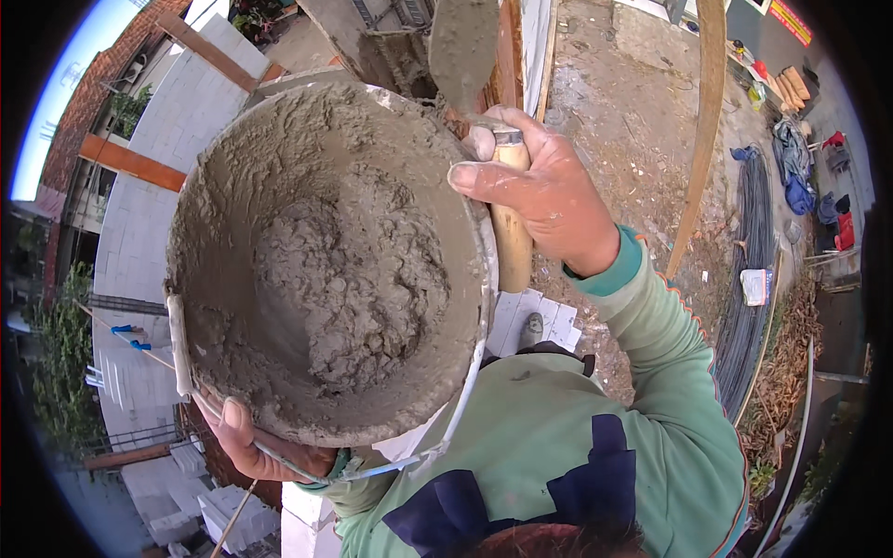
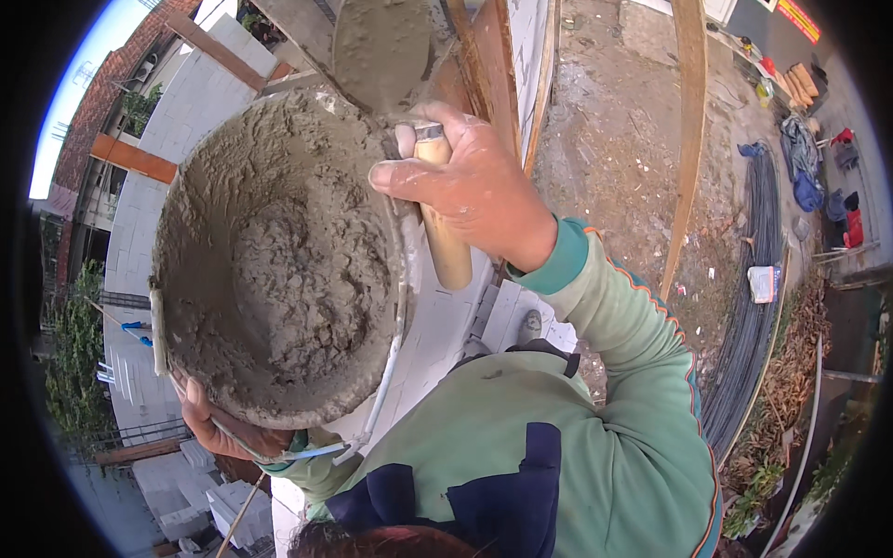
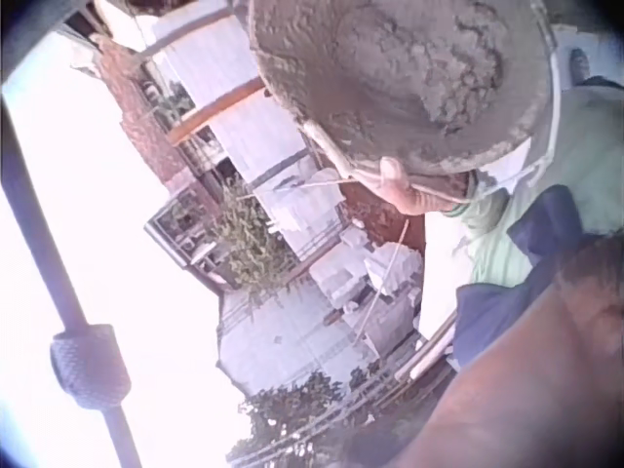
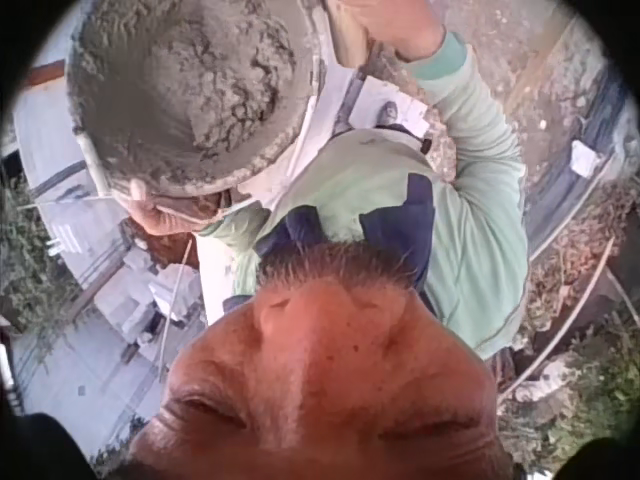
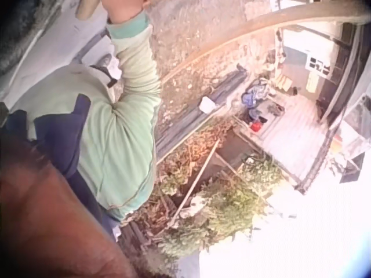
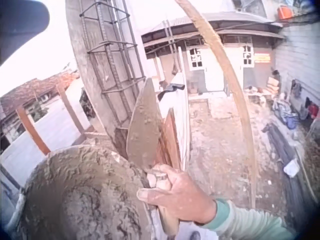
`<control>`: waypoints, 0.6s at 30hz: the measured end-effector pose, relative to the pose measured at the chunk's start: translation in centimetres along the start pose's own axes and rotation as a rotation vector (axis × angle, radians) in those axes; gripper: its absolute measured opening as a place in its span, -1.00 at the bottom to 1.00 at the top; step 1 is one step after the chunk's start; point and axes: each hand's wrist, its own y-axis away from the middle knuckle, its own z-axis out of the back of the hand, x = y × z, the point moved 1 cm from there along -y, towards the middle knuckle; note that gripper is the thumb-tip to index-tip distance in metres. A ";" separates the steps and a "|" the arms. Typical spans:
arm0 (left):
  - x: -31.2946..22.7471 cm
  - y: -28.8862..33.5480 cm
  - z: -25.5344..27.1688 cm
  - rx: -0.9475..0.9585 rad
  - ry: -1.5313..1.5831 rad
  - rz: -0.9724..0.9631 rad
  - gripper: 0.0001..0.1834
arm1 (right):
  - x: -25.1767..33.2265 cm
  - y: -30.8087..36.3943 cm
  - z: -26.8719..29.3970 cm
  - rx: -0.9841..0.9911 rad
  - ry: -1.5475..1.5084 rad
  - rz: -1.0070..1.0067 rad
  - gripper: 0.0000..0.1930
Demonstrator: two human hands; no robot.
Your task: The person applies wet cement mortar to the top of a concrete block wall using a trowel, scooping mortar from a bucket and spreading it onto the wall and into a vertical rebar column.
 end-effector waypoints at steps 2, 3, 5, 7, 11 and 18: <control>-1.9 1.8 -6.0 0.181 -0.049 0.045 -0.12 | -2.5 1.1 3.4 -0.087 -0.069 -0.029 -0.42; -1.9 2.6 -8.3 0.354 -0.038 0.064 -0.07 | -3.1 2.1 4.8 -0.099 -0.076 -0.043 -0.42; -0.5 3.4 -11.8 0.522 -0.023 -0.034 -0.09 | -4.0 4.0 7.1 -0.349 -0.130 -0.072 -0.47; 1.0 4.1 -13.3 0.630 0.019 -0.048 -0.09 | -4.4 6.2 9.7 -0.430 -0.050 -0.061 -0.50; 5.1 5.8 -12.4 0.723 0.085 0.246 -0.12 | -4.3 10.6 13.4 -0.587 0.102 -0.119 -0.57; 24.5 12.0 -4.1 0.724 -0.206 0.983 -0.28 | -12.4 19.0 16.1 -0.884 0.360 -0.382 -0.50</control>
